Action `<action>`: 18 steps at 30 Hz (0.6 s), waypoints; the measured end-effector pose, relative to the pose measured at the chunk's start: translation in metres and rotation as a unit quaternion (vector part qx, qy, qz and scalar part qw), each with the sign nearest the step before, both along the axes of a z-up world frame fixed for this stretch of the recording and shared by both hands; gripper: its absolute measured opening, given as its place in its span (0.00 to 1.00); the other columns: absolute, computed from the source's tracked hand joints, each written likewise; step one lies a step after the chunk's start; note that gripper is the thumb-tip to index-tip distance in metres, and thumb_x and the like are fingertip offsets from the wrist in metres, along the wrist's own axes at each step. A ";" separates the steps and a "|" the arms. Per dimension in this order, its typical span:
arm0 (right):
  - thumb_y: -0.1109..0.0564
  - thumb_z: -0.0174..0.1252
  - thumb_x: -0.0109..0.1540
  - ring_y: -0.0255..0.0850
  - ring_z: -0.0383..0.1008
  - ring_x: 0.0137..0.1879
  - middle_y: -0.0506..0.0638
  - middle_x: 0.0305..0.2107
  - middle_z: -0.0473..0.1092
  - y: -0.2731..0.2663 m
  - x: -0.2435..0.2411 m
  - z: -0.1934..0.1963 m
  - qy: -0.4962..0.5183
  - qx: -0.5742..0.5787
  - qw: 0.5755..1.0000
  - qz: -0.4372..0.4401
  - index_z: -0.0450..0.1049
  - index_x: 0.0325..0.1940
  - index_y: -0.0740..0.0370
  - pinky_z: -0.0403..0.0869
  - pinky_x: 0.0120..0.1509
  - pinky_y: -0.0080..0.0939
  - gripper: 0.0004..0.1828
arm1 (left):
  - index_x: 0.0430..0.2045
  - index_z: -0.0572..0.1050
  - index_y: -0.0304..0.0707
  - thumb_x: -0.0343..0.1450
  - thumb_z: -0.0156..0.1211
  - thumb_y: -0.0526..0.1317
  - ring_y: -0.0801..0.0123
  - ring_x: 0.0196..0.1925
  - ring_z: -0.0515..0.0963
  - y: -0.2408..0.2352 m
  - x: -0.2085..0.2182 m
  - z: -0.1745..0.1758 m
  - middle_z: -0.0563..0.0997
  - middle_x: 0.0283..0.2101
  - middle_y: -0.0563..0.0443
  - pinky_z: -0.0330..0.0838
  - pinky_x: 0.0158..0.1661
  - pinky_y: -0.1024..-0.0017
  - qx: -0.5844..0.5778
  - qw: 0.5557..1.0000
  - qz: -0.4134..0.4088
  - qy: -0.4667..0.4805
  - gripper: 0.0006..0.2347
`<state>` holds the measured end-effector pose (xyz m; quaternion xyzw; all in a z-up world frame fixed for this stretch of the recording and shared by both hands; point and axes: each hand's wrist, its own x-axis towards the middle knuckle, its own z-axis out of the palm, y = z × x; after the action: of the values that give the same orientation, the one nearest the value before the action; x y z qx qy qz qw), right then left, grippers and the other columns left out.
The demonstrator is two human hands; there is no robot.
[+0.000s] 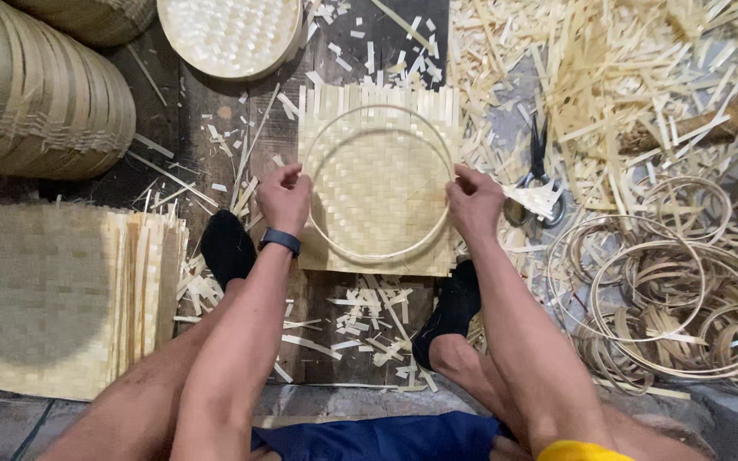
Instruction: The person places a circular bamboo frame onto a woven mat, flips it over, and uses shears to trim the excess mat material around the frame's edge. The person then flips the piece back over and sets it aside with other finished items.
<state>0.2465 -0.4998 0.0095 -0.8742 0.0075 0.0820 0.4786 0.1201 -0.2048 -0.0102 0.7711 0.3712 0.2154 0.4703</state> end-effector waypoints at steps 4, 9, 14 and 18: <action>0.62 0.69 0.55 0.43 0.79 0.35 0.57 0.30 0.78 0.000 -0.006 -0.029 -0.067 -0.096 0.993 0.025 0.83 0.48 0.62 0.76 0.45 0.41 0.17 | 0.35 0.86 0.36 0.61 0.73 0.36 0.59 0.30 0.84 0.007 -0.012 -0.027 0.86 0.29 0.42 0.73 0.48 0.62 0.059 0.987 -0.059 0.137 0.10; 0.59 0.72 0.53 0.45 0.81 0.38 0.57 0.31 0.80 -0.004 -0.008 -0.023 -0.053 -0.100 0.994 0.001 0.84 0.43 0.62 0.76 0.49 0.42 0.14 | 0.31 0.86 0.42 0.57 0.74 0.40 0.61 0.31 0.85 0.011 -0.014 -0.029 0.86 0.32 0.46 0.79 0.40 0.67 -0.001 0.989 -0.014 0.150 0.11; 0.59 0.71 0.53 0.44 0.82 0.37 0.56 0.31 0.80 -0.006 -0.017 -0.019 0.020 -0.092 0.995 -0.018 0.84 0.40 0.62 0.78 0.48 0.40 0.13 | 0.31 0.87 0.41 0.61 0.76 0.41 0.59 0.32 0.85 0.012 -0.019 -0.033 0.86 0.30 0.45 0.77 0.40 0.66 0.051 0.985 -0.042 0.162 0.09; 0.60 0.72 0.53 0.43 0.81 0.36 0.57 0.30 0.80 -0.007 -0.015 -0.025 0.000 -0.110 0.994 -0.015 0.83 0.40 0.65 0.77 0.47 0.40 0.12 | 0.28 0.87 0.42 0.58 0.78 0.42 0.62 0.31 0.85 0.018 -0.015 -0.039 0.86 0.29 0.48 0.77 0.40 0.68 0.008 0.983 -0.022 0.183 0.10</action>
<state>0.2314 -0.5068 -0.0156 -0.9215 0.0292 0.0733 0.3804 0.1049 -0.1865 -0.0489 0.8094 0.4317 0.0634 0.3931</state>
